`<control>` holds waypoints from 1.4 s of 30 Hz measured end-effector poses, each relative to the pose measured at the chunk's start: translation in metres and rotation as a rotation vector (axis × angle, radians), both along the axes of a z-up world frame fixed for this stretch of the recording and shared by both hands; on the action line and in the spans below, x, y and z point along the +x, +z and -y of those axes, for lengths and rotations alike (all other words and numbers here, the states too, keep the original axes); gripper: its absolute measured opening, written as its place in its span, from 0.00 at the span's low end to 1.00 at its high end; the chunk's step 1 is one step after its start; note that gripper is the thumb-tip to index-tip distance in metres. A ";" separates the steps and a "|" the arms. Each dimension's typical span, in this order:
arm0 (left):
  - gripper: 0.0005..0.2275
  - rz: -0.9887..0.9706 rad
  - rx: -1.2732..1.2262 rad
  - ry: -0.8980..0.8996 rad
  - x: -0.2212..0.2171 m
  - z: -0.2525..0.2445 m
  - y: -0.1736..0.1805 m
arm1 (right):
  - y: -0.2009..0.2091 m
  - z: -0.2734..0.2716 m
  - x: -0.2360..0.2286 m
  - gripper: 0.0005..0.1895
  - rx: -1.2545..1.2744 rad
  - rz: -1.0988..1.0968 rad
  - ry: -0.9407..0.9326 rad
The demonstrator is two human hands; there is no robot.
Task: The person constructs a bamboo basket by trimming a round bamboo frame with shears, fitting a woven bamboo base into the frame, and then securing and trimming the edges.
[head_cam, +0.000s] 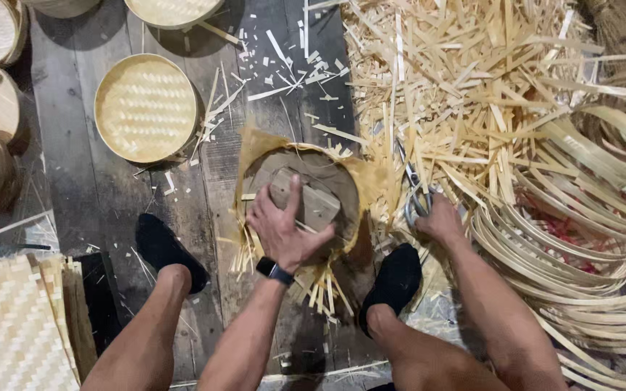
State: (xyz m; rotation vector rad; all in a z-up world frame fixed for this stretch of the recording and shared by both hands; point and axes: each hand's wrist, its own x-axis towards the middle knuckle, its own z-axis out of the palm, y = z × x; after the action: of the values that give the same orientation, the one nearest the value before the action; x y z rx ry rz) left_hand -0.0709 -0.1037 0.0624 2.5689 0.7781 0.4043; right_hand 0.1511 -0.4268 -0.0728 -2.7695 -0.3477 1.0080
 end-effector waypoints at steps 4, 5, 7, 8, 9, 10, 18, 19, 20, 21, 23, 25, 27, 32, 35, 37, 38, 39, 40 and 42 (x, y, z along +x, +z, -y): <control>0.58 -0.081 0.027 -0.086 0.003 0.010 -0.005 | 0.012 -0.003 0.010 0.26 0.039 -0.297 -0.208; 0.58 -0.186 0.002 -0.098 0.011 0.007 -0.013 | 0.018 -0.007 0.010 0.24 0.071 -0.340 -0.219; 0.57 -0.284 -0.037 -0.111 0.014 0.004 -0.021 | 0.038 -0.013 0.001 0.26 0.203 -0.408 -0.381; 0.57 -0.279 -0.051 -0.113 0.013 0.003 -0.021 | 0.053 -0.014 -0.003 0.27 0.270 -0.439 -0.459; 0.56 -0.273 -0.064 -0.120 0.016 0.001 -0.020 | 0.066 -0.018 -0.007 0.26 0.266 -0.374 -0.426; 0.55 -0.272 -0.073 -0.160 0.016 -0.004 -0.015 | 0.079 -0.024 -0.014 0.26 0.262 -0.308 -0.393; 0.52 0.079 -0.002 -0.264 -0.002 -0.001 0.046 | 0.129 -0.038 -0.027 0.21 0.394 0.005 -0.268; 0.52 0.022 0.002 -0.280 0.007 0.003 0.038 | 0.137 -0.041 -0.028 0.21 0.429 0.014 -0.298; 0.51 -0.034 0.006 -0.295 0.020 0.006 0.025 | 0.146 -0.044 -0.029 0.23 0.463 0.022 -0.328; 0.51 -0.091 0.014 -0.316 0.025 0.005 0.015 | 0.157 -0.050 -0.034 0.21 0.503 0.000 -0.383; 0.51 -0.185 -0.080 -0.338 0.016 0.002 0.004 | 0.180 -0.060 -0.042 0.18 0.584 -0.022 -0.489; 0.51 -0.252 -0.102 -0.374 0.016 0.002 -0.002 | 0.195 -0.068 -0.055 0.17 0.727 0.049 -0.492; 0.51 -0.306 -0.040 -0.412 0.015 -0.002 -0.003 | 0.195 -0.082 -0.079 0.16 0.968 -0.004 -0.521; 0.52 -0.311 -0.072 -0.406 0.016 -0.004 -0.002 | 0.166 -0.115 -0.107 0.19 0.653 -0.238 -0.228; 0.52 -0.319 -0.074 -0.407 0.016 -0.003 -0.005 | 0.154 -0.127 -0.096 0.24 0.301 -0.613 -0.413; 0.53 -0.331 -0.073 -0.428 0.017 -0.005 -0.006 | 0.156 -0.119 -0.090 0.23 0.360 -0.593 -0.439; 0.54 -0.356 -0.075 -0.445 0.019 -0.007 -0.007 | 0.156 -0.115 -0.084 0.24 0.370 -0.545 -0.370; 0.55 -0.384 -0.082 -0.458 0.015 -0.007 -0.008 | 0.156 -0.107 -0.079 0.26 0.374 -0.500 -0.299; 0.55 -0.405 -0.031 -0.492 0.011 -0.008 -0.009 | 0.156 -0.097 -0.073 0.27 0.378 -0.454 -0.229; 0.55 -0.445 0.074 -0.568 0.006 -0.011 -0.014 | 0.153 -0.074 -0.057 0.27 0.290 -0.172 -0.004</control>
State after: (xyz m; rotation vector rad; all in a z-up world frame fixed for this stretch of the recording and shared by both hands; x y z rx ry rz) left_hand -0.0654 -0.0927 0.0482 2.8303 0.1321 -0.3290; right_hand 0.0942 -0.3523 0.0799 -2.4076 -0.4244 1.0899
